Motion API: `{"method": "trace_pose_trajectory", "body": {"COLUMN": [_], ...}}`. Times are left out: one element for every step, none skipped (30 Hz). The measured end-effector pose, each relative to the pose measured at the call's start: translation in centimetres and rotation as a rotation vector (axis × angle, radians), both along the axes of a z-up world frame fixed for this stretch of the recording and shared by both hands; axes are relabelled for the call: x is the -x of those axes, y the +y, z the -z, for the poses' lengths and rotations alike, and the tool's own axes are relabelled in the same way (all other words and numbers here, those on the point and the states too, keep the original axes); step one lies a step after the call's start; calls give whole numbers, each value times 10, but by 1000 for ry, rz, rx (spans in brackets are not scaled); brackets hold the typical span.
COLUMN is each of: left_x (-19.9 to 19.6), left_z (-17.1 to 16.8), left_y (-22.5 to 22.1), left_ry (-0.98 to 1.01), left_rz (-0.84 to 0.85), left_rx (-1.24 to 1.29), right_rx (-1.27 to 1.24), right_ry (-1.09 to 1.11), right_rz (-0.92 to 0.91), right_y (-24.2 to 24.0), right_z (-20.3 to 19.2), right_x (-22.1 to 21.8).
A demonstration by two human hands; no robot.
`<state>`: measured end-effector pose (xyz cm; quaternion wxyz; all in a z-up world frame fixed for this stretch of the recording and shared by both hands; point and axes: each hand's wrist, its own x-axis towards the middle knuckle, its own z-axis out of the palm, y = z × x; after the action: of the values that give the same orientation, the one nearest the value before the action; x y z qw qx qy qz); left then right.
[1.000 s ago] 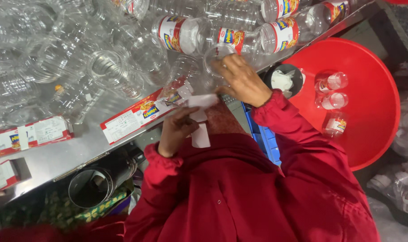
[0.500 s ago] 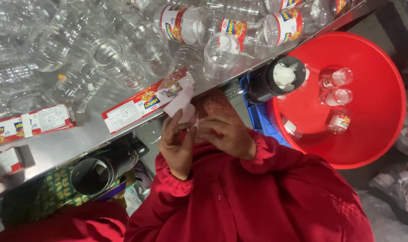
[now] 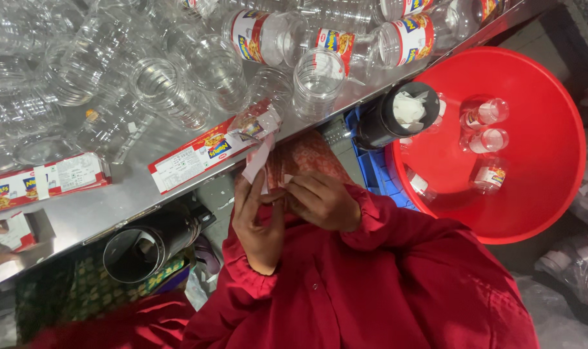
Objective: The person labels plastic bottles by peeling a label from a strip, pressing it onto the bottle surface, and placing the finished container into a red bin.
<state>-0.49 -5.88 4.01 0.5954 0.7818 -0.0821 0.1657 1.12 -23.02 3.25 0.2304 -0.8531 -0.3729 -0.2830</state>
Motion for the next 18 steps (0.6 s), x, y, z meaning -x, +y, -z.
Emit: {"method": "trace_pose_trajectory", "body": {"left_x": [0,0,1,1,2,2,2,3,3,3,3,3,3,3,3,2,1,1], "left_z": [-1,-1,-1,-1,-1,1,3,5,7,10,12,12,11,9,6,2,-1,-5], "left_y": [-1,-2,-2,-3,-3,-3,-3,-4,-4,-5,-5,-5,-6,-6,-6,-6,-5,-4], "left_ry": [-5,-10,-32,-55,-78,-54,-29,-4,103,210,317,231,145,59,45,32,18,-11], "left_rz": [-1,-2,-8,-14,-21,-19,-17,-15,-14,-13,-11,2,15,29,24,19,15,24], "left_rx": [-2,-4,-18,-33,-48,-41,-34,-28,39,107,173,136,99,62,36,10,-17,-62], "right_rx": [-14,-26,-39,-42,-44,-46,-61,-77,-93,-111,-130,-149,-168,-186,-205,-232,-258,-284], "right_ry": [15,31,46,43,41,38,47,56,66,84,102,119,143,166,189,226,263,299], "right_rz": [1,2,3,0,-2,-5,-12,-19,-26,-25,-24,-22,-20,-17,-15,-28,-42,-56], "right_y": [0,0,0,0,-1,-1,-2,-3,-3,-4,-3,-3,-3,-3,-3,-4,-5,-6], "right_z": [1,2,3,4,6,8,9,11,12,14,15,15,15,14,12,10,8,6], "right_x": [0,-1,-1,-2,-3,-3,-5,-6,-7,-8,-8,-9,-9,-9,-9,-8,-6,-5]}}
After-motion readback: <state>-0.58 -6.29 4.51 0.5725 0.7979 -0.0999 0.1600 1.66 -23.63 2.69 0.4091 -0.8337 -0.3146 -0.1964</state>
